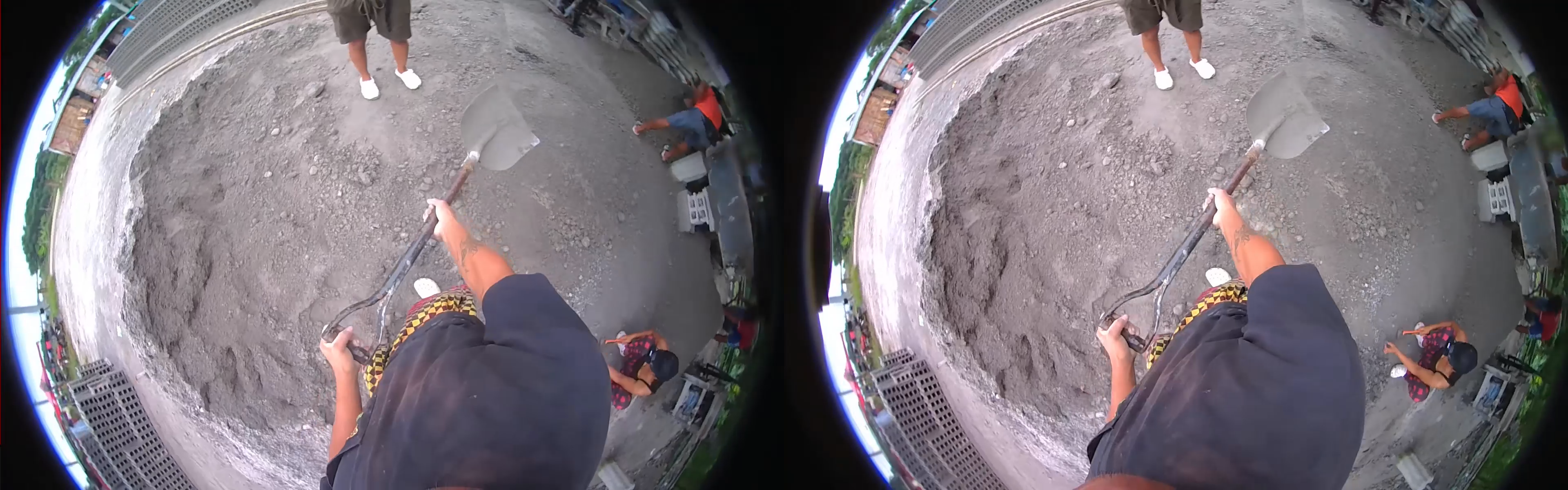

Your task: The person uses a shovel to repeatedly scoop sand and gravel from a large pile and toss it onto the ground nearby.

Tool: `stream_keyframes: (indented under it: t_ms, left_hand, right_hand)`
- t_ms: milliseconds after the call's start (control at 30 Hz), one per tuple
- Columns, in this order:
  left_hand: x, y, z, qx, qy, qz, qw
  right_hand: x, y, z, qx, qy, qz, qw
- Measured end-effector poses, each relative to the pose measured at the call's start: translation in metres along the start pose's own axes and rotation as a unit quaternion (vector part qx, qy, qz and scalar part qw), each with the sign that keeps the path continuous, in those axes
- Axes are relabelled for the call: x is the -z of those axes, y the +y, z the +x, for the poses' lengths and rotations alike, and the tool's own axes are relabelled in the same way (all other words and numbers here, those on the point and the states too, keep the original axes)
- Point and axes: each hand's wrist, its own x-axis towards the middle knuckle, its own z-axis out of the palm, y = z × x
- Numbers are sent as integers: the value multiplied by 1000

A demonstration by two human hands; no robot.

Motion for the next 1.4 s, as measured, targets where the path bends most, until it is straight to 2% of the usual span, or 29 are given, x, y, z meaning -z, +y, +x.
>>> stream_keyframes:
  t_ms: [67, 133, 167, 267, 333, 467, 533, 600, 633, 700, 733, 767, 800, 833, 867, 933, 967, 1000, 1033, 1100, 1133, 1200, 1233, 1267, 1333, 1367, 1400]
  left_hand:
    - [43, -5, -33, 27, 87, -24, 996]
    - [75, 0, -74, 64, 169, 25, 983]
    - [82, 8, -95, 79, 221, -41, 971]
    - [110, 10, -151, 98, 332, -102, 932]
    - [132, -2, -184, 106, 384, -119, 909]
    - [168, -11, -228, 112, 491, -217, 837]
    - [192, -16, -227, 113, 514, -243, 815]
    - [208, -16, -219, 96, 541, -331, 767]
    - [216, -11, -208, 87, 526, -360, 766]
    - [231, 2, -174, 91, 485, -479, 726]
    - [238, 13, -150, 69, 458, -482, 744]
    - [243, 20, -121, 58, 453, -510, 729]
    - [251, 16, -88, 65, 432, -556, 707]
    - [256, 3, -51, 62, 467, -503, 724]
    - [255, 14, -33, 60, 426, -487, 760]
    - [258, 21, -5, 42, 432, -471, 768]
    - [261, 39, -2, 34, 372, -539, 755]
    - [262, 55, -4, 28, 312, -602, 735]
    - [267, 68, -1, 18, 292, -632, 718]
    - [279, 90, 6, 38, 275, -658, 699]
    - [285, 96, 12, 46, 270, -665, 695]
    - [298, 111, 27, 23, 242, -679, 692]
    - [306, 111, 44, 24, 229, -697, 679]
    - [308, 111, 64, 63, 281, -678, 676]
    - [308, 108, 90, 58, 275, -655, 701]
    - [307, 106, 101, 61, 276, -624, 728]
    - [309, 105, 109, 63, 275, -624, 729]
  right_hand:
    - [8, 72, 10, -69, -14, -47, 996]
    - [9, 140, -6, -125, 2, -146, 981]
    - [6, 174, -15, -160, -5, -188, 969]
    - [22, 262, -36, -238, -54, -315, 917]
    - [20, 311, -66, -276, -52, -391, 877]
    - [27, 419, -97, -297, -91, -546, 778]
    - [20, 461, -117, -290, -111, -571, 759]
    - [5, 493, -135, -259, -131, -606, 740]
    - [-8, 503, -148, -260, -140, -603, 740]
    - [-32, 525, -167, -260, -124, -573, 767]
    - [-39, 532, -172, -259, -130, -556, 779]
    - [-46, 534, -175, -255, -125, -560, 778]
    - [-57, 536, -182, -274, -168, -538, 779]
    - [-66, 536, -193, -293, -211, -514, 778]
    - [-77, 531, -201, -290, -210, -514, 780]
    - [-106, 509, -218, -424, -207, -566, 676]
    - [-135, 489, -269, -479, -227, -516, 673]
    - [-147, 480, -282, -487, -189, -491, 698]
    - [-153, 476, -297, -462, -188, -478, 723]
    - [-171, 472, -322, -437, -187, -446, 758]
    - [-168, 478, -312, -436, -185, -444, 761]
    - [-170, 499, -282, -446, -191, -358, 798]
    - [-202, 502, -303, -413, -146, -369, 820]
    - [-206, 517, -277, -387, -122, -366, 838]
    - [-221, 523, -256, -444, -106, -322, 829]
    - [-227, 528, -247, -443, -112, -315, 831]
    - [-229, 527, -243, -425, -152, -313, 835]
